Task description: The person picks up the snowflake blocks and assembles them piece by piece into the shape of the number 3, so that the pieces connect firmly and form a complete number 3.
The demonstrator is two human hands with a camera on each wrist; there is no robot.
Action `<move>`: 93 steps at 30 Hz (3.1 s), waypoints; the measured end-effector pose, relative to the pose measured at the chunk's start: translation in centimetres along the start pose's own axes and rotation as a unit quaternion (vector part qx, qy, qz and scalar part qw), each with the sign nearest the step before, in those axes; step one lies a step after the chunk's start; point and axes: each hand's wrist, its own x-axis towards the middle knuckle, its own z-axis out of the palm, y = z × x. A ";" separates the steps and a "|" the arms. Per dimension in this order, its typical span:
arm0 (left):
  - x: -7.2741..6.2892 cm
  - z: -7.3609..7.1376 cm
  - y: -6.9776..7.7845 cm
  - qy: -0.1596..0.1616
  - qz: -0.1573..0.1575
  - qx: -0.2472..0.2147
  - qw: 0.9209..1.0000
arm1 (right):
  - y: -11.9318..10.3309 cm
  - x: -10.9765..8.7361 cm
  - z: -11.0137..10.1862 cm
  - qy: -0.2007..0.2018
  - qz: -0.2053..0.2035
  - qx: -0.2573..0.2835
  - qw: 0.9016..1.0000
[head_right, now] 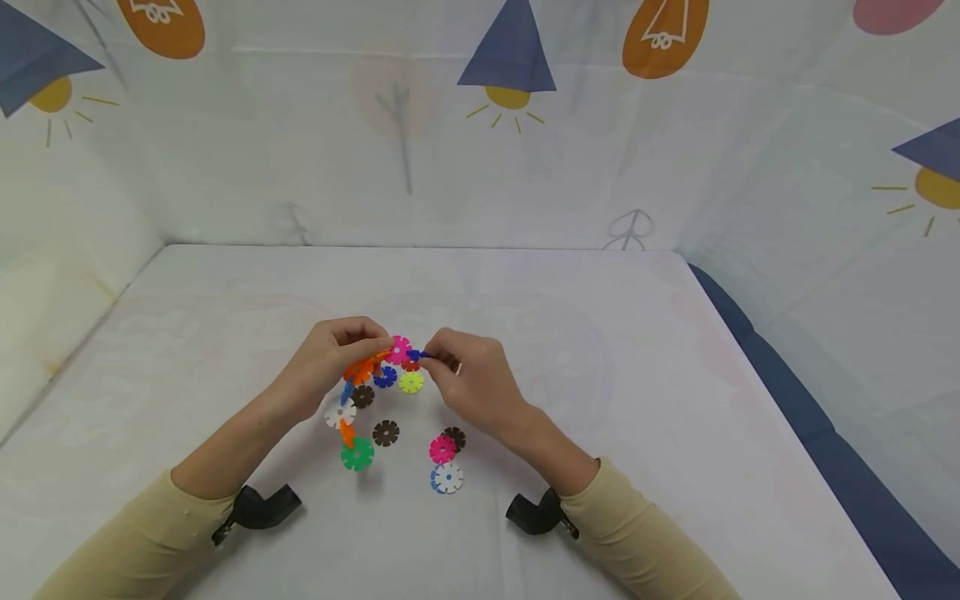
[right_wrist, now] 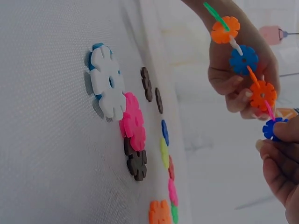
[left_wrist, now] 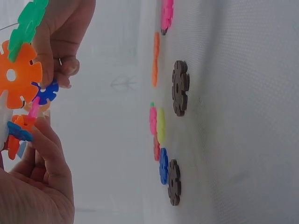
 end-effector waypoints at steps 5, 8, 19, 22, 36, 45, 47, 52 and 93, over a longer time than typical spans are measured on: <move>-0.1 0.2 0.1 0.000 0.003 -0.009 1.000 | 0.0 -0.2 0.2 0.010 -0.034 -0.008 0.999; -0.2 0.2 0.1 0.001 0.004 -0.015 1.000 | -0.1 -0.3 0.4 0.015 -0.044 -0.011 0.999; -0.2 0.6 0.1 0.003 -0.003 -0.059 0.998 | -0.3 -0.6 0.8 0.039 -0.050 -0.028 0.998; -0.2 0.7 0.1 0.000 -0.005 -0.068 0.998 | -0.4 -0.6 0.8 0.049 -0.059 -0.032 0.997; -0.3 1.3 -0.1 0.019 -0.019 -0.094 0.995 | 0.0 -0.6 1.3 0.070 -0.064 -0.037 0.995; -0.3 1.9 -0.4 0.024 -0.011 -0.093 0.995 | 0.1 -0.9 1.3 0.075 -0.071 -0.039 0.994; -0.3 2.0 -0.4 0.024 -0.007 -0.084 0.996 | 0.1 -0.9 1.3 0.074 -0.073 -0.043 0.994; -0.3 1.6 -0.1 0.026 0.002 -0.071 0.997 | -0.2 -0.7 1.1 0.075 -0.081 -0.035 0.993; 0.0 1.1 0.0 -0.074 -0.011 -0.088 0.993 | 0.4 0.1 0.2 0.035 -0.018 -0.012 0.999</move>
